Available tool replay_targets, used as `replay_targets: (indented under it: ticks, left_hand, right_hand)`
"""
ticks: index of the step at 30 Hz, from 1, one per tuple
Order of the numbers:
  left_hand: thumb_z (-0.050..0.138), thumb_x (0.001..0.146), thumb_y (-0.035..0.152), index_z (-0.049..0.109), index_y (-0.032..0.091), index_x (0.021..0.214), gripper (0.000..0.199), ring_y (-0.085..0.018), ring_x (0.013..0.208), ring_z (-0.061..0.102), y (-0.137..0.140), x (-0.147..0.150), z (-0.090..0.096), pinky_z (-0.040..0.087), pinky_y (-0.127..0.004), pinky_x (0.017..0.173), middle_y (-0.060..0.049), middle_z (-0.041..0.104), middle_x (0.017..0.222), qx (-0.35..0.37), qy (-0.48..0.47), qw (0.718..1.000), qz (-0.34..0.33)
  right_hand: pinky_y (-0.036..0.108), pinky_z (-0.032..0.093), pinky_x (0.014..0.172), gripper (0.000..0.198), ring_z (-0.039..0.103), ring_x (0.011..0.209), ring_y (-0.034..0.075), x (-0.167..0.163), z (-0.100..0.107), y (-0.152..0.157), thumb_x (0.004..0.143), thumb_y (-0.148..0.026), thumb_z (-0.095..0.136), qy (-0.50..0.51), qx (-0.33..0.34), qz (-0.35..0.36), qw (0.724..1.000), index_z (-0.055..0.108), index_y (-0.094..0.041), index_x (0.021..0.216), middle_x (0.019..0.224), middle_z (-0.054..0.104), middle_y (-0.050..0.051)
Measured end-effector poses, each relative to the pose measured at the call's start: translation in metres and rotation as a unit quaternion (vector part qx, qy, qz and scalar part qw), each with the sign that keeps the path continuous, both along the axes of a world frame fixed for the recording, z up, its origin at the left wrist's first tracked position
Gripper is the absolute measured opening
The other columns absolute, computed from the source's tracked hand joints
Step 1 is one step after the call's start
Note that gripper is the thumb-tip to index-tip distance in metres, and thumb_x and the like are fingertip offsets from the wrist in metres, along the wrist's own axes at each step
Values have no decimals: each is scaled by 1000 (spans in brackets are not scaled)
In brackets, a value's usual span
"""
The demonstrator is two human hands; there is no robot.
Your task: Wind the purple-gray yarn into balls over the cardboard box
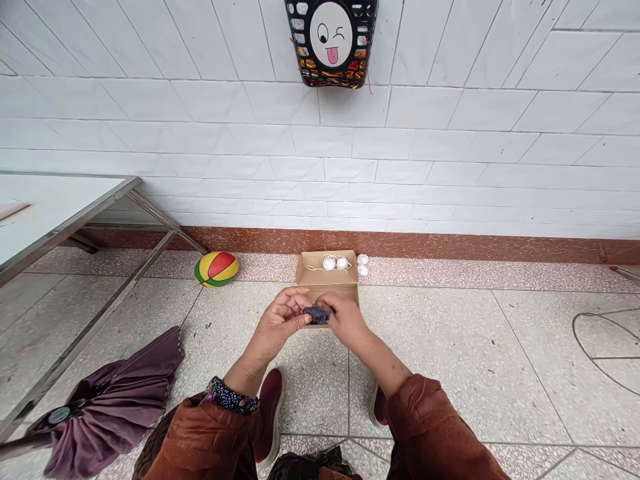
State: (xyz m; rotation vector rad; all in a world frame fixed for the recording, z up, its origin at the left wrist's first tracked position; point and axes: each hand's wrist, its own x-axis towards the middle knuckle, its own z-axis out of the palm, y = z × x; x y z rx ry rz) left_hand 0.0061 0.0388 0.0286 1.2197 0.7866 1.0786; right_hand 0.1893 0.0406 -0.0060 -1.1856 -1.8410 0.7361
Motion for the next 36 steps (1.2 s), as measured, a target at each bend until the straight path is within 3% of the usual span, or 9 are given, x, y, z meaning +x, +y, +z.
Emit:
replay_targets:
  ticks: [5,9,14,18,23,26,30,33,36]
  left_hand:
    - [74,80,21,59,22,118,41,-14,79,64,9,-5,-10,49,-29,78,1,67,84,43,95,988,114]
    - [71,81,18,63,23,118,38,-16,78,64,4,-6,-10,49,-31,79,1,68,83,94,189,976,45]
    - [76,81,24,59,22,120,42,-15,80,66,-3,-2,3,50,-28,76,0,68,85,42,75,996,-33]
    - [80,78,25,55,22,121,50,-13,75,65,5,-5,1,48,-24,70,1,68,83,12,28,998,55]
    - [75,77,20,58,23,118,44,-15,77,65,11,-7,-9,50,-31,79,3,68,82,51,140,981,121]
    - [74,78,19,59,23,119,43,-15,75,64,5,-5,-7,49,-31,77,3,67,79,70,169,981,59]
    - [76,80,22,55,23,124,49,-14,77,64,-2,-3,0,48,-29,75,1,68,83,33,80,996,-37]
    - [80,78,24,55,23,124,52,-12,75,63,0,-5,1,47,-25,72,2,67,85,1,11,1000,8]
    - [79,78,25,55,22,122,50,-12,76,63,7,-9,-4,47,-25,74,2,67,85,1,14,996,91]
  right_hand:
    - [28,51,74,21,65,79,18,-9,12,-22,104,-29,48,-60,46,123,990,67,-23,97,85,69,4]
    - [31,52,78,20,65,83,19,5,30,-13,103,-29,50,11,65,47,997,69,-24,98,88,70,5]
    - [30,51,74,20,64,77,18,8,13,5,100,-27,52,41,22,-39,998,68,-22,91,82,69,3]
    - [29,51,75,17,67,81,19,-8,-2,-8,100,-24,52,-10,1,29,1000,68,-21,96,86,71,4]
    - [29,52,77,20,66,82,18,-10,16,-23,103,-27,50,-31,41,113,992,68,-23,96,86,69,4]
    - [30,51,76,20,65,80,18,2,27,-13,102,-29,52,33,55,53,997,69,-22,94,85,69,4]
    - [29,50,73,21,63,76,18,9,17,4,100,-30,54,66,30,-43,996,67,-21,87,79,67,2]
    - [28,50,70,20,64,75,17,-1,5,0,100,-28,52,45,-7,-18,999,66,-21,87,80,68,2]
    - [28,50,71,21,65,76,17,-12,5,-15,101,-28,51,0,-1,70,998,67,-21,90,82,69,3]
